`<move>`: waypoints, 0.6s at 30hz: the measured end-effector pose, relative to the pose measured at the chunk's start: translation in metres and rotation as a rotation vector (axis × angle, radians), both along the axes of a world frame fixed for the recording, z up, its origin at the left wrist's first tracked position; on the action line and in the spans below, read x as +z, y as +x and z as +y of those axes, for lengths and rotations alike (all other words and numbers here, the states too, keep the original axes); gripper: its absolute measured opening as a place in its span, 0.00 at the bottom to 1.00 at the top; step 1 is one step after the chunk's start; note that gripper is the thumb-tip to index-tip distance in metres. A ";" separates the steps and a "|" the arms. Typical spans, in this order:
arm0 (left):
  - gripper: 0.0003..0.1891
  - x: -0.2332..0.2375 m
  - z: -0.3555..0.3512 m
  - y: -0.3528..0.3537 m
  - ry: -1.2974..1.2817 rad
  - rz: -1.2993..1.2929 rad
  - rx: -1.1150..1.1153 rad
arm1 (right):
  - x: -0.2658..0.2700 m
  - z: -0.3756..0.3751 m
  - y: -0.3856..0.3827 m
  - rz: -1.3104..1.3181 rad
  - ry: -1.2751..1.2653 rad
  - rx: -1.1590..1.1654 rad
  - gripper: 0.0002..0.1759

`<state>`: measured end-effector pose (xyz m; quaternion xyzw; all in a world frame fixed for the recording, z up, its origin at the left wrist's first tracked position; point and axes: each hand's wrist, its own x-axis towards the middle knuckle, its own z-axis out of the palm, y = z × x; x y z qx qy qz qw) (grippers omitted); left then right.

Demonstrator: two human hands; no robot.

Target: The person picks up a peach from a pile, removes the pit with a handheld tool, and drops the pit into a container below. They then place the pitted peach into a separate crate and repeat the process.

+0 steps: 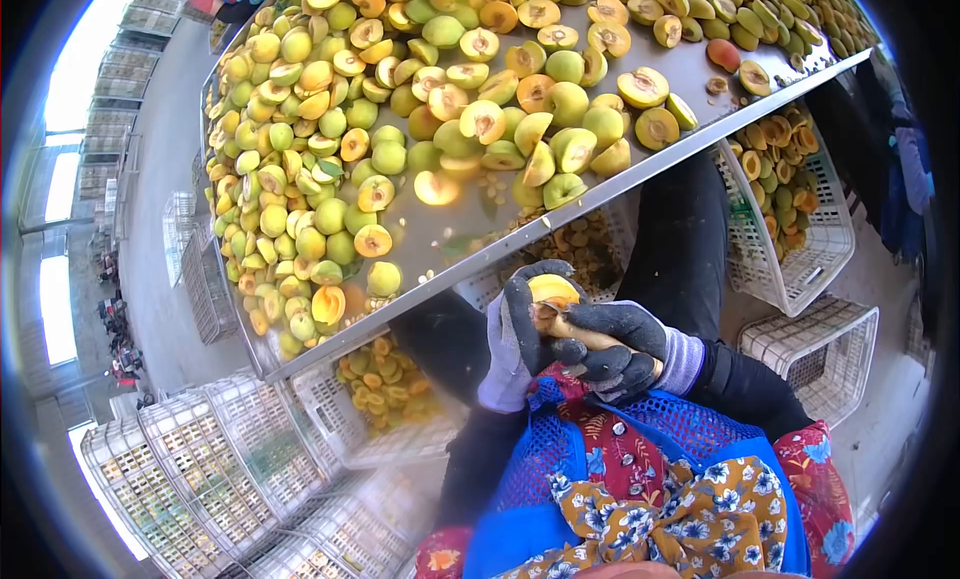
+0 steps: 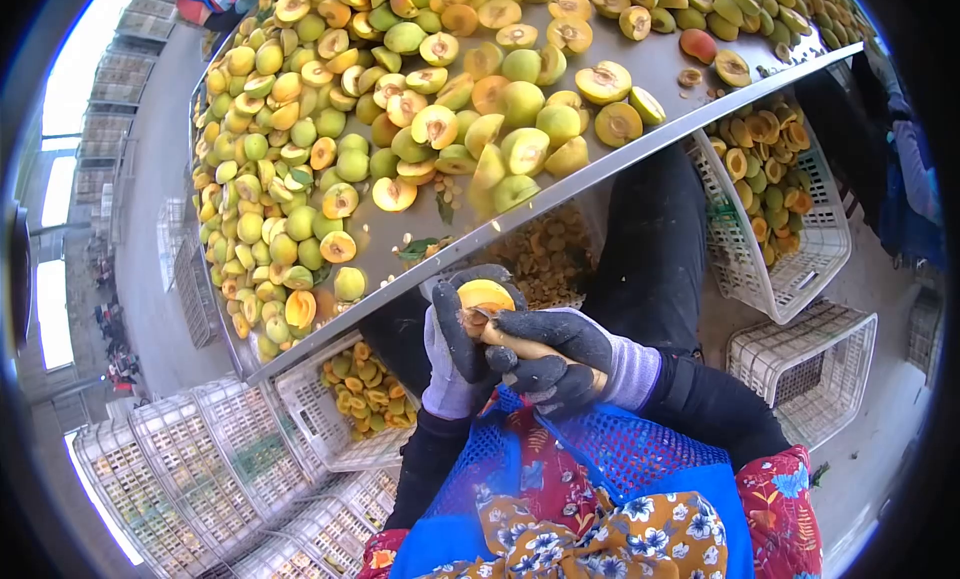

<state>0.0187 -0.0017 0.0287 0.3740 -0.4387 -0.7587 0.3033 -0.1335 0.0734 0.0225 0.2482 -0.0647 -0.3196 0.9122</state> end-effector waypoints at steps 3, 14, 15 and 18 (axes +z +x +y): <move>0.30 -0.004 0.001 -0.002 -0.143 -0.279 0.050 | 0.000 0.004 0.007 0.232 -0.061 -0.060 0.22; 0.27 0.006 -0.037 0.156 -0.784 -1.765 0.343 | -0.030 0.010 -0.017 0.350 -0.019 -0.064 0.21; 0.27 0.023 -0.050 0.141 -0.740 -1.850 0.329 | -0.035 0.008 -0.016 0.331 0.031 -0.060 0.20; 0.28 0.023 -0.099 0.099 -0.731 -1.594 0.244 | -0.044 0.008 -0.011 0.346 0.031 -0.028 0.16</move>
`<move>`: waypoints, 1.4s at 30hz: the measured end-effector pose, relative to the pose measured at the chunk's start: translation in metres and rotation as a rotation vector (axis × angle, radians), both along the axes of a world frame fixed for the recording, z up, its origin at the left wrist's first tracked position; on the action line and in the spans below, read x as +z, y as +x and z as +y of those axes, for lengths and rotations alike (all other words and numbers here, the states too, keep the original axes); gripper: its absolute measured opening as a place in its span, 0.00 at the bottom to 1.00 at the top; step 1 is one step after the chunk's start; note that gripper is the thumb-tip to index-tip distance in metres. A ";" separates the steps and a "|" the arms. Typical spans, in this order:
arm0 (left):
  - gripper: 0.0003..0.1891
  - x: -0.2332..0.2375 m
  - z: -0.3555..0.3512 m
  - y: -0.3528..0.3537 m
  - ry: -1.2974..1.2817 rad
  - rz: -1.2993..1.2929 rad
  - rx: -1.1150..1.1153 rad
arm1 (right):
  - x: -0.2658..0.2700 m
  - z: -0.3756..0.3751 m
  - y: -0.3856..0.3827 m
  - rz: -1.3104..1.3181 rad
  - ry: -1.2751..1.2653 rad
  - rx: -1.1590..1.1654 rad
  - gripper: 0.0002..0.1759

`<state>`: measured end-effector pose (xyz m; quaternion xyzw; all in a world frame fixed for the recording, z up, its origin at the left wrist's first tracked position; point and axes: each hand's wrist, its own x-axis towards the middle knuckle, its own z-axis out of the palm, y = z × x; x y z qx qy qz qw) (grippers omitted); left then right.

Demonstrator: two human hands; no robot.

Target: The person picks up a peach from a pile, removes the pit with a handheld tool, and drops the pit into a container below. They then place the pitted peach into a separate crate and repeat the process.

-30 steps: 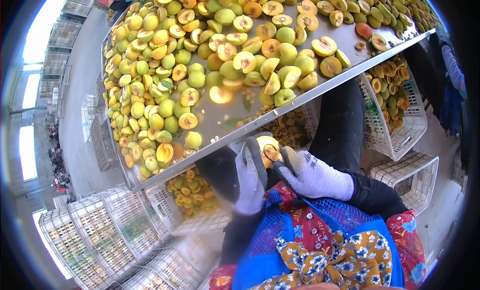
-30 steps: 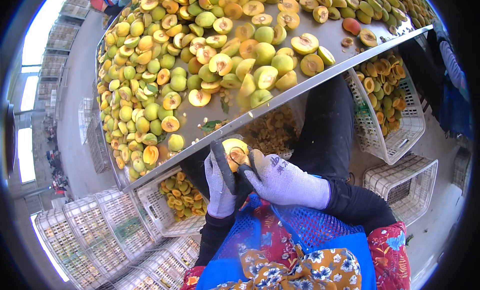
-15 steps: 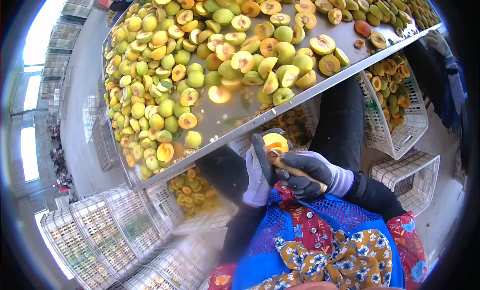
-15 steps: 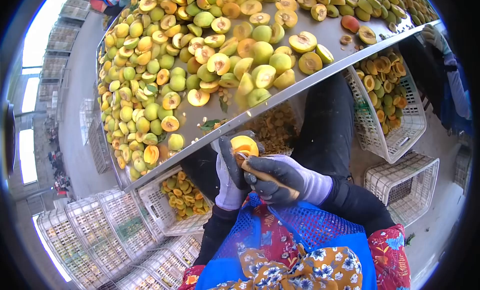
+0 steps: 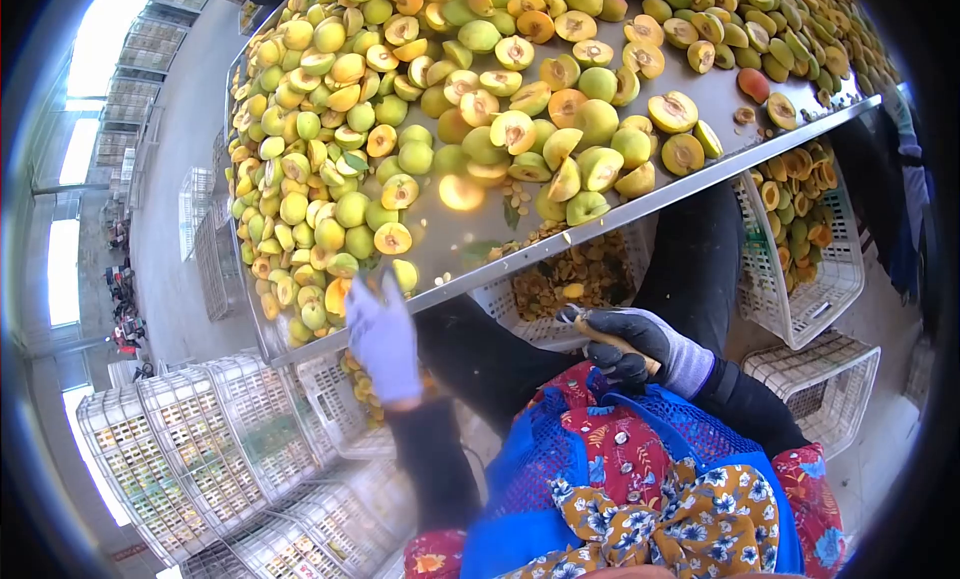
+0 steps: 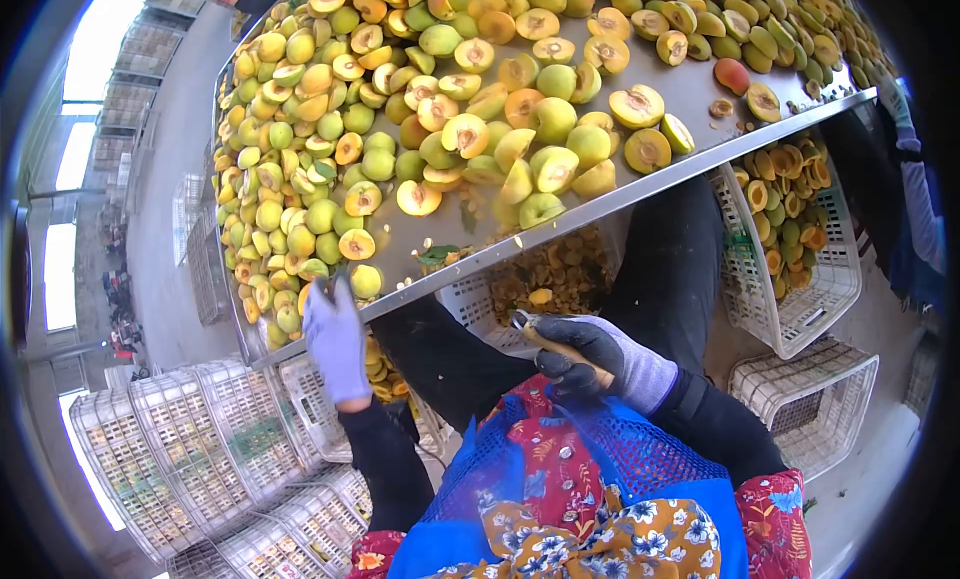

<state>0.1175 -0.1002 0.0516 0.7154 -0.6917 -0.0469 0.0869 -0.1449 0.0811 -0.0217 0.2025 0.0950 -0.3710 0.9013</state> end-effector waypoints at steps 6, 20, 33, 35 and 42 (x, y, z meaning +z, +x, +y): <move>0.25 -0.083 -0.085 -0.079 0.144 0.242 -0.359 | 0.051 -0.008 -0.007 0.915 -0.600 0.119 0.17; 0.23 -0.017 0.060 -0.085 0.757 1.515 -0.123 | 0.053 -0.018 0.023 2.039 -1.096 0.054 0.20; 0.20 -0.043 0.102 -0.099 0.236 1.212 -0.222 | 0.051 -0.010 0.029 1.606 -1.116 -0.101 0.12; 0.20 -0.043 0.107 -0.102 0.157 1.197 -0.240 | 0.085 -0.018 0.022 0.904 -0.360 0.079 0.14; 0.19 -0.048 0.110 -0.099 0.262 1.126 -0.263 | 0.041 -0.006 0.034 2.063 -1.227 0.057 0.15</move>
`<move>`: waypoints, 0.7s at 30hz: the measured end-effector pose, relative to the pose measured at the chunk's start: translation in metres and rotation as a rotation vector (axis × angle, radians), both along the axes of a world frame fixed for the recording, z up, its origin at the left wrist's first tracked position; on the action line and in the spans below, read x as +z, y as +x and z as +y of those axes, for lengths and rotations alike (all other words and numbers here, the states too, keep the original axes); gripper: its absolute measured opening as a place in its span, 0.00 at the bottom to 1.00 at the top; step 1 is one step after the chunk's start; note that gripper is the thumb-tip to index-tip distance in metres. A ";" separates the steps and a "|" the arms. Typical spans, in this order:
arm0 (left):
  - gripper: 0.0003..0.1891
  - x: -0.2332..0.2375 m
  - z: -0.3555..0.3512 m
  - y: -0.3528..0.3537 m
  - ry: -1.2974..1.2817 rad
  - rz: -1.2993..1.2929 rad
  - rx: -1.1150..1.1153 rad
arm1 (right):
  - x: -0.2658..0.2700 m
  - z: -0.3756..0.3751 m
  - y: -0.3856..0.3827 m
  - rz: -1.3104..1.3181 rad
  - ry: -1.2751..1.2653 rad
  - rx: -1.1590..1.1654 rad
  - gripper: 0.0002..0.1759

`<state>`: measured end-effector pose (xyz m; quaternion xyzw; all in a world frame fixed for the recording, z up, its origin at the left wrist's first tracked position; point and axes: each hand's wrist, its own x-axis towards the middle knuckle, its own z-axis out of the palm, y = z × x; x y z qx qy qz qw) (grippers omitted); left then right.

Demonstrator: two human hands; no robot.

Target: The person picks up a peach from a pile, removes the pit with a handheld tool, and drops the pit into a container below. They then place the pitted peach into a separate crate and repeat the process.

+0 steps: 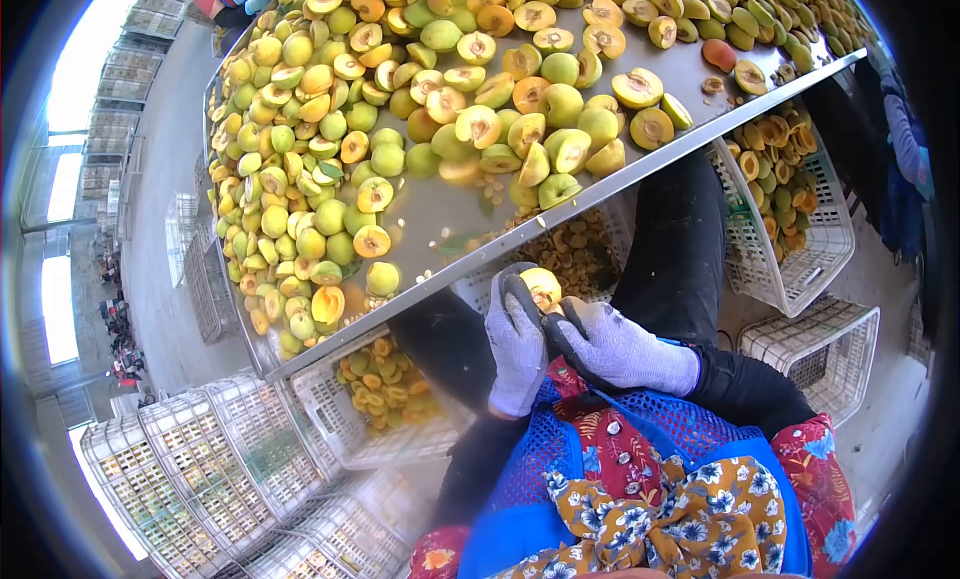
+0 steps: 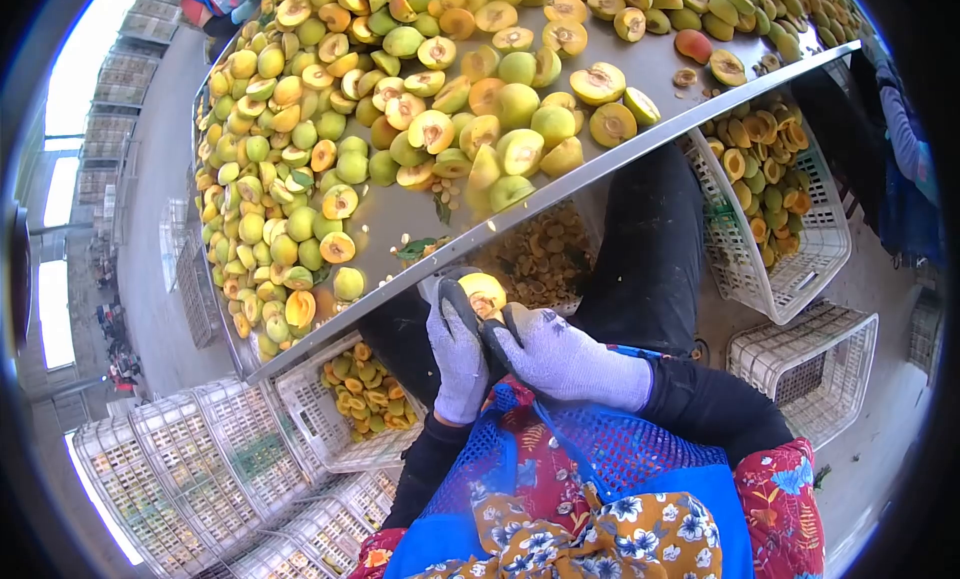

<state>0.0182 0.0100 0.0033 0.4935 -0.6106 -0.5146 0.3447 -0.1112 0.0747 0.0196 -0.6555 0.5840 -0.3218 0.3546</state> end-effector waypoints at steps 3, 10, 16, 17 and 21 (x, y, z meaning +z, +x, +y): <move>0.19 -0.003 0.007 -0.003 0.000 0.000 0.031 | 0.017 0.010 -0.001 -0.052 0.246 -0.043 0.14; 0.16 0.000 0.013 -0.006 -0.058 0.029 0.067 | 0.016 0.007 -0.011 -0.783 0.479 0.033 0.17; 0.24 -0.003 0.006 -0.005 0.061 0.264 -0.060 | 0.000 0.008 -0.023 -2.126 1.175 0.100 0.23; 0.25 -0.001 0.006 -0.005 0.075 0.291 -0.110 | -0.003 0.007 -0.025 -2.258 1.238 0.192 0.24; 0.28 0.003 0.001 -0.008 0.211 0.419 -0.236 | -0.022 0.012 -0.024 -2.502 1.255 0.431 0.23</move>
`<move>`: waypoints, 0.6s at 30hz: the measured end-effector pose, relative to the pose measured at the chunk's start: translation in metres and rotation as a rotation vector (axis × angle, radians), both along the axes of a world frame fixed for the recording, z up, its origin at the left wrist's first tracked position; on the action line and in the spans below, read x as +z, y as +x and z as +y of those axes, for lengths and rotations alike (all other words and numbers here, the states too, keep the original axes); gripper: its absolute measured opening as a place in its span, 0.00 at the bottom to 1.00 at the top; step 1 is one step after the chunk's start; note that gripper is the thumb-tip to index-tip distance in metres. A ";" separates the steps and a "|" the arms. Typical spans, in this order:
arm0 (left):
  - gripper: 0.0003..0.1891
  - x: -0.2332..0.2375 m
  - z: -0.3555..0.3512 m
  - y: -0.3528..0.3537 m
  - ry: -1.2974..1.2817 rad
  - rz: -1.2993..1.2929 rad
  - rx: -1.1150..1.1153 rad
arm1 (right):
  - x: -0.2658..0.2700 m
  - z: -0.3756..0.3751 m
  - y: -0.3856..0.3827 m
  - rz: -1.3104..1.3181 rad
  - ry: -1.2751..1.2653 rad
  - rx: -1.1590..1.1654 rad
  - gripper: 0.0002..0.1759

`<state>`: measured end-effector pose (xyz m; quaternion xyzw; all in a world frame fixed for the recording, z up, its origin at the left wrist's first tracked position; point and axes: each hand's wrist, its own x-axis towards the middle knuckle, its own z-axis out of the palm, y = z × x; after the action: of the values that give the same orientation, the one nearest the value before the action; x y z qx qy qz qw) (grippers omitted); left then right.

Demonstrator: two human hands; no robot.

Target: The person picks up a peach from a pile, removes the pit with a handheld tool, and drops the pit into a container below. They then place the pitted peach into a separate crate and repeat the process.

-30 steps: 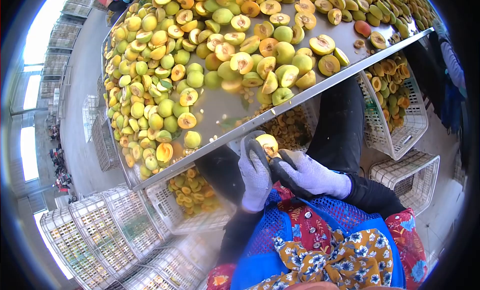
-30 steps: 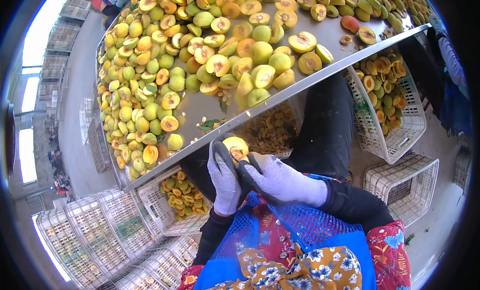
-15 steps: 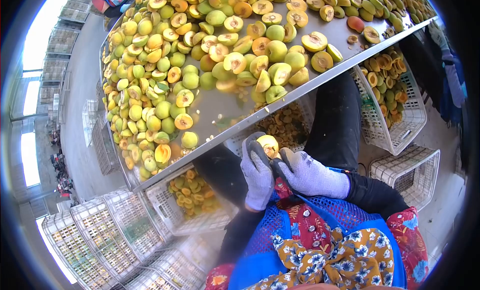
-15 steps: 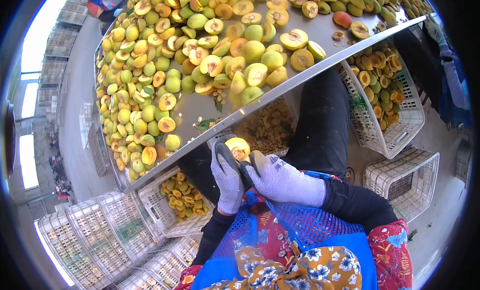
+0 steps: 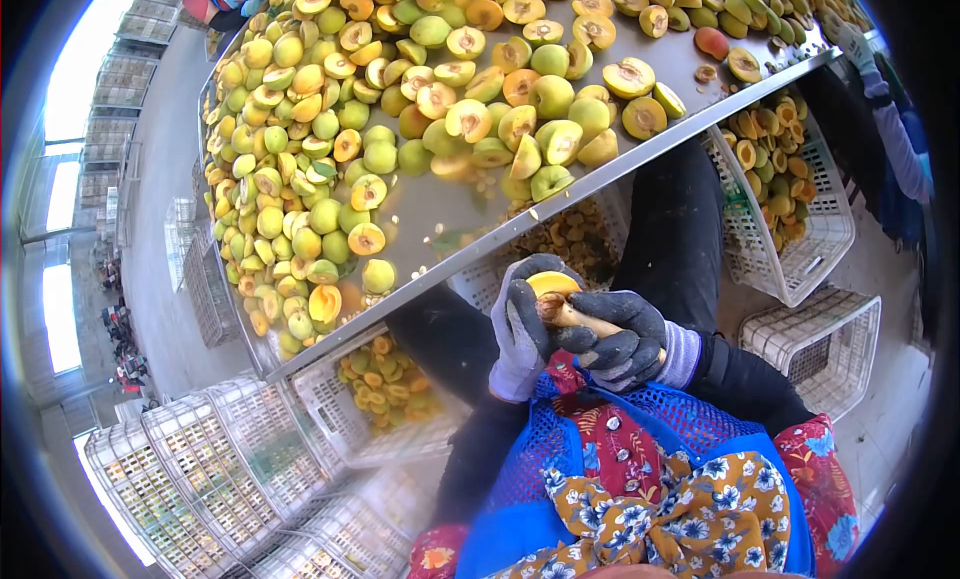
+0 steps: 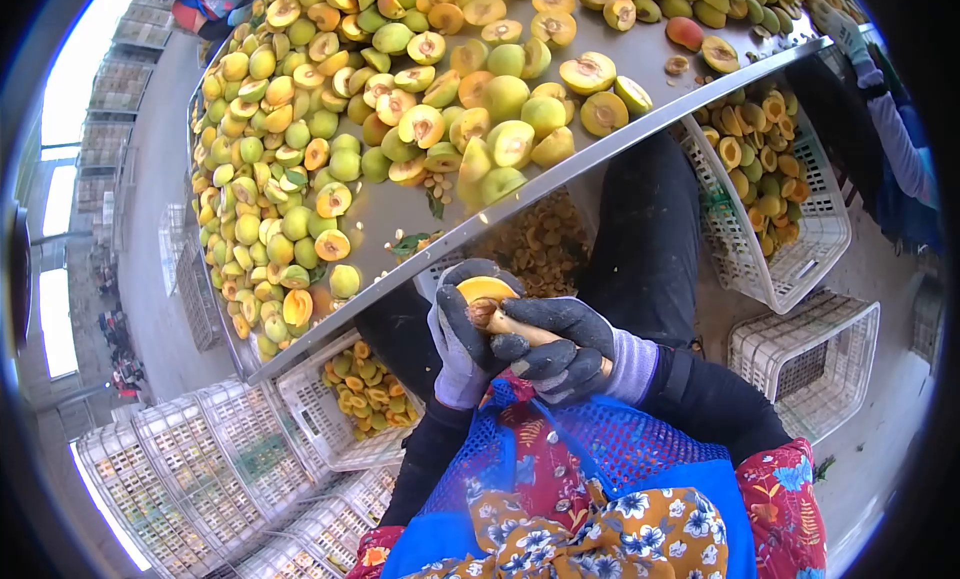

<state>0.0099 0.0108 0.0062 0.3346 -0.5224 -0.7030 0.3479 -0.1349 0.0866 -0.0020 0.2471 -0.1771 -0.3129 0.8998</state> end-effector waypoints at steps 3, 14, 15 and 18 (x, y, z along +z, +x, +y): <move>0.29 -0.004 -0.004 -0.004 0.143 0.032 -0.015 | 0.000 0.000 0.001 0.053 0.067 -0.019 0.23; 0.20 -0.020 -0.007 0.056 -0.572 -0.725 0.224 | 0.011 -0.003 -0.020 0.505 -0.029 -0.218 0.23; 0.19 -0.017 -0.011 0.075 -0.610 -0.810 0.270 | 0.008 -0.003 -0.028 0.713 -0.016 -0.194 0.21; 0.20 0.017 -0.023 0.126 -0.223 -1.134 0.292 | 0.005 -0.003 -0.031 1.202 -0.114 -0.127 0.20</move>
<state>0.1363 -0.0118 0.0231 0.6876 -0.6457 -0.3006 0.1409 -0.1658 0.0841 0.0029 -0.0324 0.3313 -0.4408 0.8336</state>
